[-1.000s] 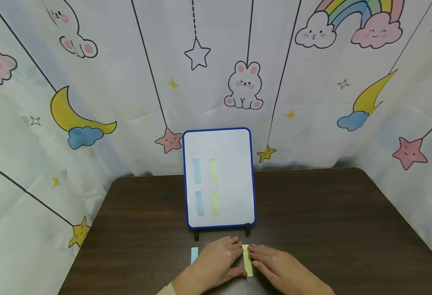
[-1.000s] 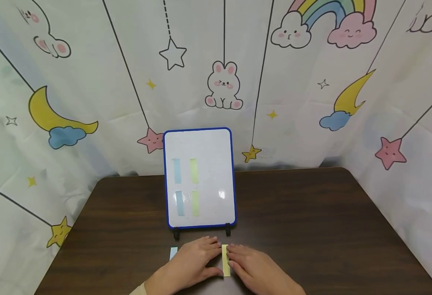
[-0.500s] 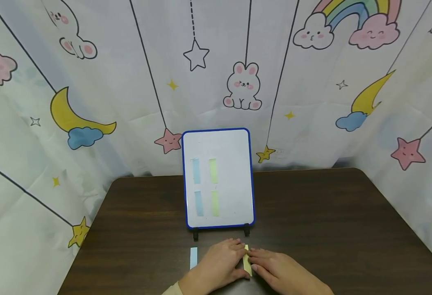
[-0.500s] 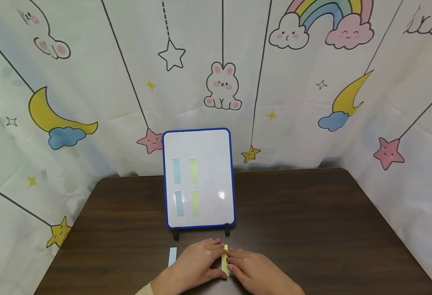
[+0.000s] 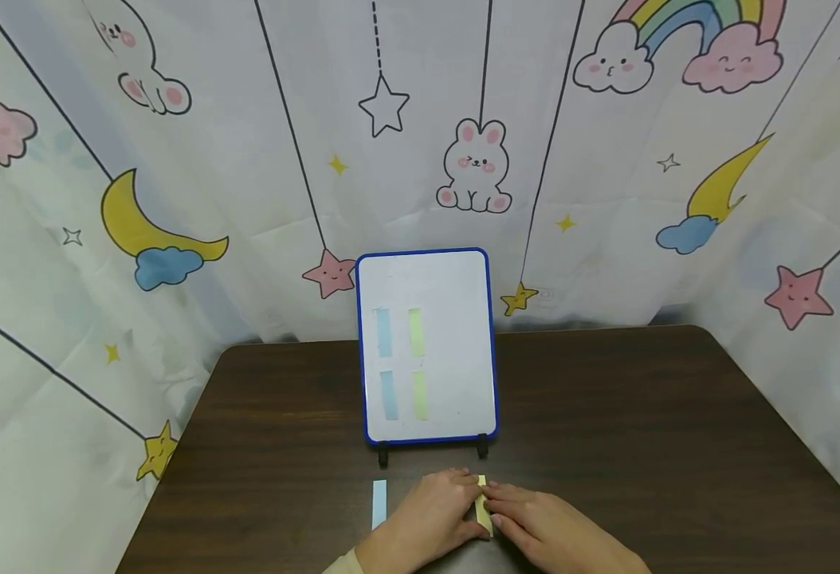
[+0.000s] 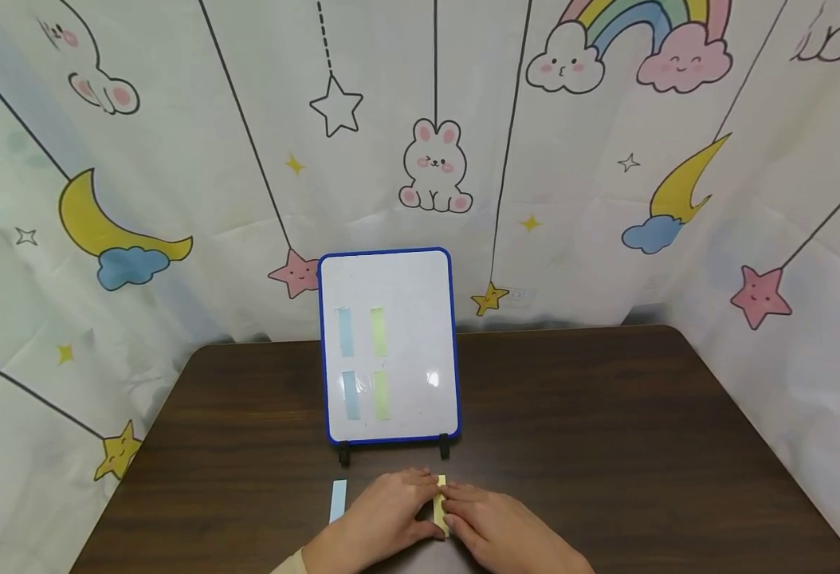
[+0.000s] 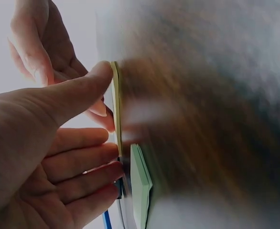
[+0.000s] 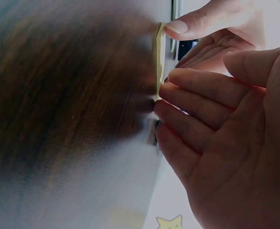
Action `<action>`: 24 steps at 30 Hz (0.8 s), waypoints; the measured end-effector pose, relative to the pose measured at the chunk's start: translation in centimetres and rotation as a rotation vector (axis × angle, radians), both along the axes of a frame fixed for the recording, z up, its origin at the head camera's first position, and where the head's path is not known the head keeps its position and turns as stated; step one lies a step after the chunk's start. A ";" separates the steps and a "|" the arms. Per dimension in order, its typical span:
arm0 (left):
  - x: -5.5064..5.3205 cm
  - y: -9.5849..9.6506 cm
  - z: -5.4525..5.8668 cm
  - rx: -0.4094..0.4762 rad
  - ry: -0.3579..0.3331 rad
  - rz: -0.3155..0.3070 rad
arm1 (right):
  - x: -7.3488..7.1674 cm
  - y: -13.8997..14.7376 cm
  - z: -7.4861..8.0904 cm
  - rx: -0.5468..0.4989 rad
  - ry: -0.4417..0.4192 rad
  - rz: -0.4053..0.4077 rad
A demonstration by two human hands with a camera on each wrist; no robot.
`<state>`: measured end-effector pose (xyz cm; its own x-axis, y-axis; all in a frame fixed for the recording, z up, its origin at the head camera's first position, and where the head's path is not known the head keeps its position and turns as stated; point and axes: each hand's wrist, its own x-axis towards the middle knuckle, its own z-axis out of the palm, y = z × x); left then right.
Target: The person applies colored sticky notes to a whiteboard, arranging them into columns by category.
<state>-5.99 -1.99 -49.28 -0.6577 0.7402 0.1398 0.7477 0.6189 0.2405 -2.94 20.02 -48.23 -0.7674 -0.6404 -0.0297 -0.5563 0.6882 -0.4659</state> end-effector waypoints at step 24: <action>0.1 0.2 0.1 0.067 0.079 0.052 | -0.4 -0.2 0.2 -0.090 -0.031 -0.078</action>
<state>-5.92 -1.81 -49.19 -0.6797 0.6928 0.2410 0.7335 0.6418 0.2239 -3.32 19.82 -47.99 -0.8147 -0.5799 0.0011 -0.4872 0.6834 -0.5437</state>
